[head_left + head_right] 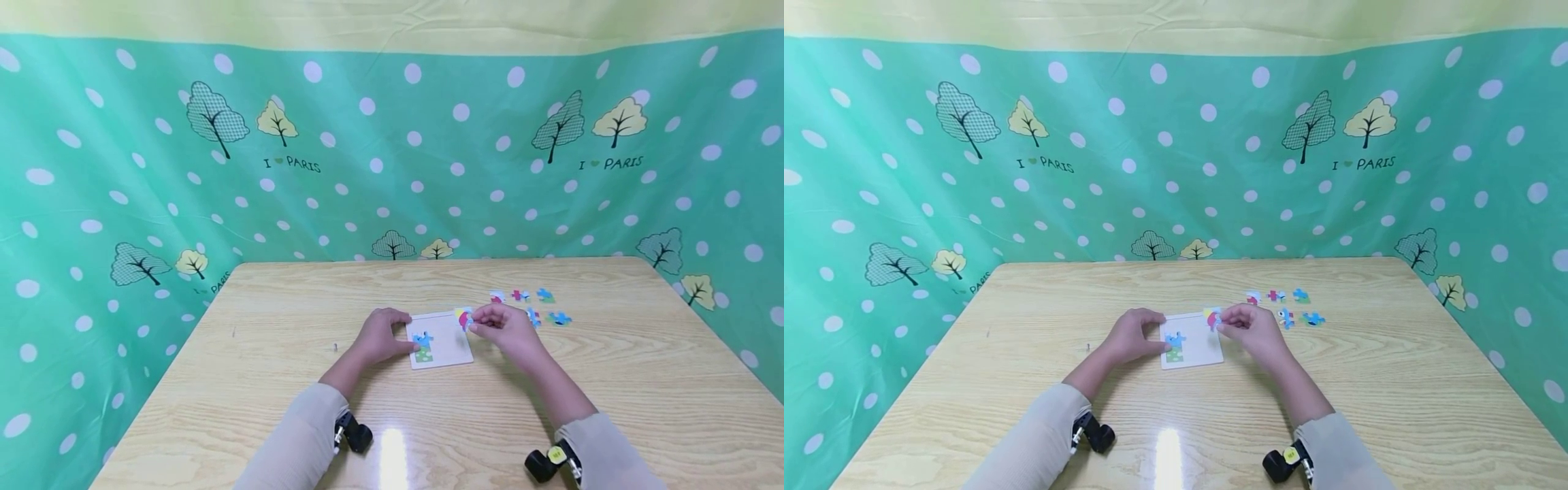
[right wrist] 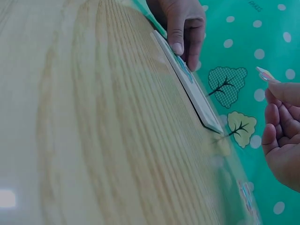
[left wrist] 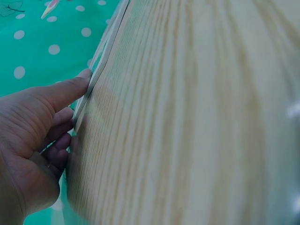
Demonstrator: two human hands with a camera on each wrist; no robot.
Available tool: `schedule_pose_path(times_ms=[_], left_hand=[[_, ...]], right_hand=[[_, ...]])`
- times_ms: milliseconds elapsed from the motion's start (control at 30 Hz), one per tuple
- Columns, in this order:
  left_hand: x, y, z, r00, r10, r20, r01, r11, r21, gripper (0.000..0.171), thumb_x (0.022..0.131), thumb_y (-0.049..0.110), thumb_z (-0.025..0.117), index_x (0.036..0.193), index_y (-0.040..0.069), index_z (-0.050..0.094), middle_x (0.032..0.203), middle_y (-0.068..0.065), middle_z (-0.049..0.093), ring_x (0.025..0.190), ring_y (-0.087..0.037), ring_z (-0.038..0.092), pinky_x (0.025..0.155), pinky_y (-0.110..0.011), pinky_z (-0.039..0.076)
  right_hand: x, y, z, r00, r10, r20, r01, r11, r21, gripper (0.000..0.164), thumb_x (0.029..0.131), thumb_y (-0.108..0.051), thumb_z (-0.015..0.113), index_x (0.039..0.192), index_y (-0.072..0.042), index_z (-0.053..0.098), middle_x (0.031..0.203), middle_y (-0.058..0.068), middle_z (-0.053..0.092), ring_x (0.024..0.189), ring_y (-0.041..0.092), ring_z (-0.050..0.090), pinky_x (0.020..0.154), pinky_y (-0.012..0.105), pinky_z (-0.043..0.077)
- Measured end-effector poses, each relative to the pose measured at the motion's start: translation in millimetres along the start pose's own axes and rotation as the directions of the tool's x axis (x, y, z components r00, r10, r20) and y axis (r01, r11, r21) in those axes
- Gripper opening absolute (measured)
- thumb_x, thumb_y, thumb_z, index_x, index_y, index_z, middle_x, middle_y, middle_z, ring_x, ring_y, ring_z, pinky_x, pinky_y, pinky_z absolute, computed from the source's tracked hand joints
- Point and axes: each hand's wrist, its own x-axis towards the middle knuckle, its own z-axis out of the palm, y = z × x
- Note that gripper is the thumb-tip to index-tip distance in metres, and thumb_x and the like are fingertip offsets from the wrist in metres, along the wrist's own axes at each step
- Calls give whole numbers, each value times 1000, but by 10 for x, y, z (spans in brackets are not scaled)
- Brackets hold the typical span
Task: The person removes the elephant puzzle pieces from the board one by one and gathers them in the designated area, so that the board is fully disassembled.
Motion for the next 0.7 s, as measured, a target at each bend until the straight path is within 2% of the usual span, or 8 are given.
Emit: schedule_pose_path(times_ms=[533,700], left_hand=[[-9,11,-12,1000,5,0,-5,1000,7,55,82,25,91,127,2,71,134,-14,66,132,-34,54,115,-46,40],[-9,16,-11,1000,3,3,-3,1000,14,55,82,26,91,127,2,70,135,-14,66,133,-34,53,115,-46,40]], right_hand=[[-113,125,-240,1000,21,-20,-22,999,-36,24,95,-13,78,110,3,70,95,3,71,87,21,56,72,27,52],[-119,183,-329,999,38,-29,-40,998,-52,24,96,-13,76,111,3,69,96,4,70,90,22,57,74,27,52]])
